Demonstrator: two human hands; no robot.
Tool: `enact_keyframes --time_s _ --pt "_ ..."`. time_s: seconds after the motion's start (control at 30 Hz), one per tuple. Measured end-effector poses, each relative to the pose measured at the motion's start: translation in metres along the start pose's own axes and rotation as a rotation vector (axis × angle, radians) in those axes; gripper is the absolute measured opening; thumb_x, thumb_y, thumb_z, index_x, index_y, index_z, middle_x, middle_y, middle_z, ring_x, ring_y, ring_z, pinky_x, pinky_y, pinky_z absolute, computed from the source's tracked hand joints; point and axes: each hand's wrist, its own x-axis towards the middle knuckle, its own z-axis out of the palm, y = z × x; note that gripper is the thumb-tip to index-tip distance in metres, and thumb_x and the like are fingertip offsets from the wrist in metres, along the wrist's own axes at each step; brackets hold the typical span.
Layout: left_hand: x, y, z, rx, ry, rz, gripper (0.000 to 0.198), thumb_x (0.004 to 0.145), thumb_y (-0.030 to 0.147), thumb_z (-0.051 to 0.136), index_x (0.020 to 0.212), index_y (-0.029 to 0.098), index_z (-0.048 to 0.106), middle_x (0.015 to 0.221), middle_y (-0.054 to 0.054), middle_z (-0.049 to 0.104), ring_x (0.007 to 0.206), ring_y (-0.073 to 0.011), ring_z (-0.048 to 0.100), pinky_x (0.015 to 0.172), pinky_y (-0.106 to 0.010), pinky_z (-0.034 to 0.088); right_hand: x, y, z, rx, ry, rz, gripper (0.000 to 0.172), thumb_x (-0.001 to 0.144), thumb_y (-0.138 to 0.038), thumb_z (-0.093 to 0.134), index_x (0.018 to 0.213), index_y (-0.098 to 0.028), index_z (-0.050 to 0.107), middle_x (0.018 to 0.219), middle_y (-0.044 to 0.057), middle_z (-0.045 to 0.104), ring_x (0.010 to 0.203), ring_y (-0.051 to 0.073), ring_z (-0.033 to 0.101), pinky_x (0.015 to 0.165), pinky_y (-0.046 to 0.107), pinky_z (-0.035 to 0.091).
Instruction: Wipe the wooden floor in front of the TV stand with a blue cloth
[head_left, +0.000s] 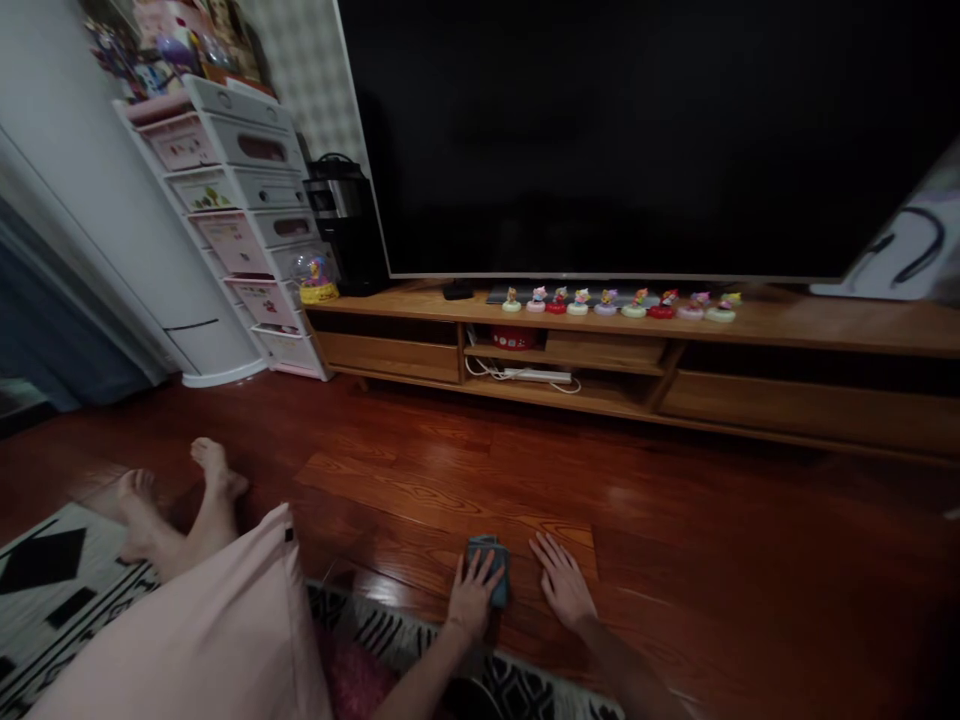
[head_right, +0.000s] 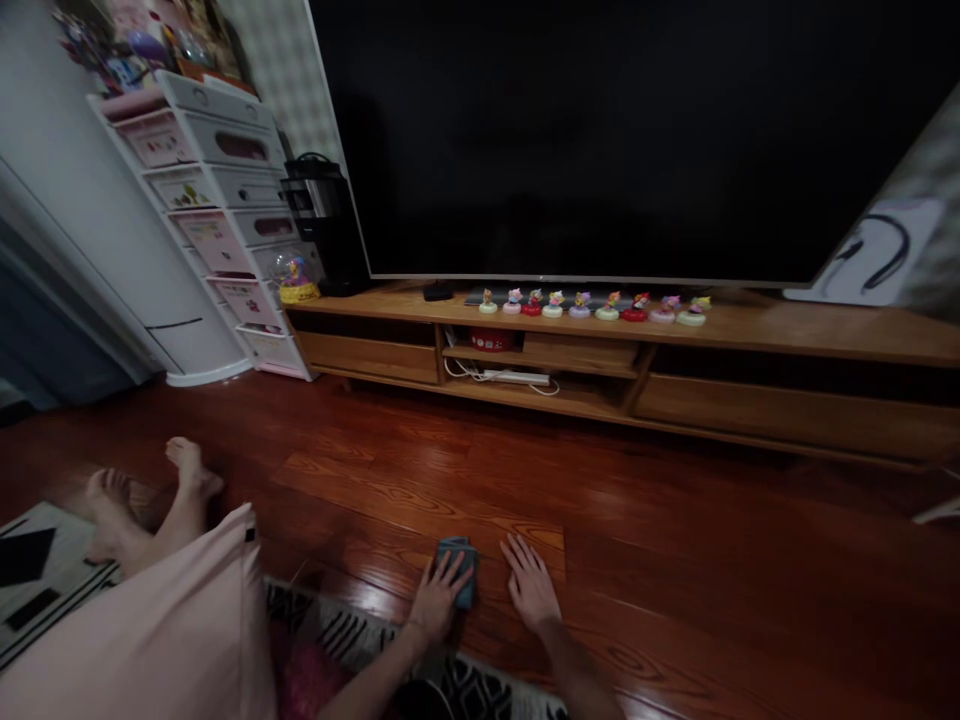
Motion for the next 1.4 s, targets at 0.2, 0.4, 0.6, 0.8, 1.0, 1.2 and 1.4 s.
enact_keyframes --time_s 0.2,0.4,0.6,0.8,1.0,1.2,1.4 --pt "-0.025 -0.083 -0.034 0.062 0.15 -0.591 0.072 0.09 0.008 0.039 0.156 0.032 0.029 0.165 -0.005 0.02 0.15 -0.0309 0.018 0.116 -0.062 0.022 0.0 0.001 0.0 0.004 -0.002 -0.001 0.067 0.088 -0.013 0.035 0.152 -0.033 0.038 0.159 -0.001 0.037 0.148 0.02 0.03 0.118 0.047 0.031" --pt "-0.046 -0.101 -0.042 0.095 0.141 -0.849 0.066 0.094 0.011 0.036 0.157 0.027 0.027 0.165 -0.008 0.019 0.149 -0.0348 0.023 0.113 -0.06 0.029 0.0 0.002 0.003 0.011 -0.003 0.009 0.07 0.087 -0.012 0.036 0.154 -0.033 0.033 0.159 0.0 0.037 0.148 0.02 0.03 0.119 0.048 0.029" --pt "-0.017 -0.028 -0.014 0.074 0.028 -0.414 0.072 0.09 0.013 0.042 0.157 0.032 0.025 0.166 -0.001 0.015 0.151 -0.0325 0.012 0.12 -0.057 0.015 0.001 0.0 -0.003 0.011 -0.036 0.007 0.069 0.088 -0.013 0.035 0.154 -0.031 0.033 0.16 0.0 0.034 0.149 0.02 0.028 0.12 0.047 0.028" --pt "-0.001 0.018 0.006 -0.065 -0.105 0.069 0.07 0.092 0.026 0.044 0.157 0.038 0.022 0.166 0.008 0.004 0.152 -0.0287 0.005 0.122 -0.056 0.008 0.0 -0.002 -0.004 0.009 -0.026 0.007 0.068 0.089 -0.013 0.034 0.154 -0.032 0.034 0.16 -0.001 0.035 0.149 0.019 0.026 0.119 0.046 0.029" --pt "-0.009 -0.045 -0.028 0.028 0.005 -0.353 0.075 0.088 0.011 0.039 0.158 0.035 0.023 0.166 0.004 0.009 0.152 -0.0281 0.007 0.121 -0.057 0.01 0.0 0.0 -0.002 0.011 -0.028 0.005 0.071 0.087 -0.012 0.035 0.156 -0.032 0.03 0.161 0.0 0.034 0.149 0.02 0.027 0.119 0.047 0.028" --pt "-0.046 -0.123 -0.04 0.032 0.142 -0.846 0.066 0.095 0.018 0.037 0.158 0.034 0.024 0.166 -0.003 0.017 0.15 -0.0322 0.018 0.114 -0.061 0.026 0.0 0.0 -0.002 0.029 -0.037 0.003 0.073 0.087 -0.013 0.037 0.157 -0.031 0.026 0.161 0.0 0.032 0.149 0.02 0.027 0.119 0.047 0.028" --pt "-0.036 -0.094 -0.024 0.117 0.155 -0.789 0.072 0.089 0.017 0.044 0.158 0.029 0.025 0.164 -0.008 0.022 0.148 -0.0378 0.024 0.114 -0.062 0.026 0.0 -0.001 -0.001 0.022 -0.019 0.003 0.073 0.087 -0.013 0.036 0.157 -0.031 0.027 0.161 0.0 0.032 0.149 0.019 0.027 0.119 0.046 0.028"
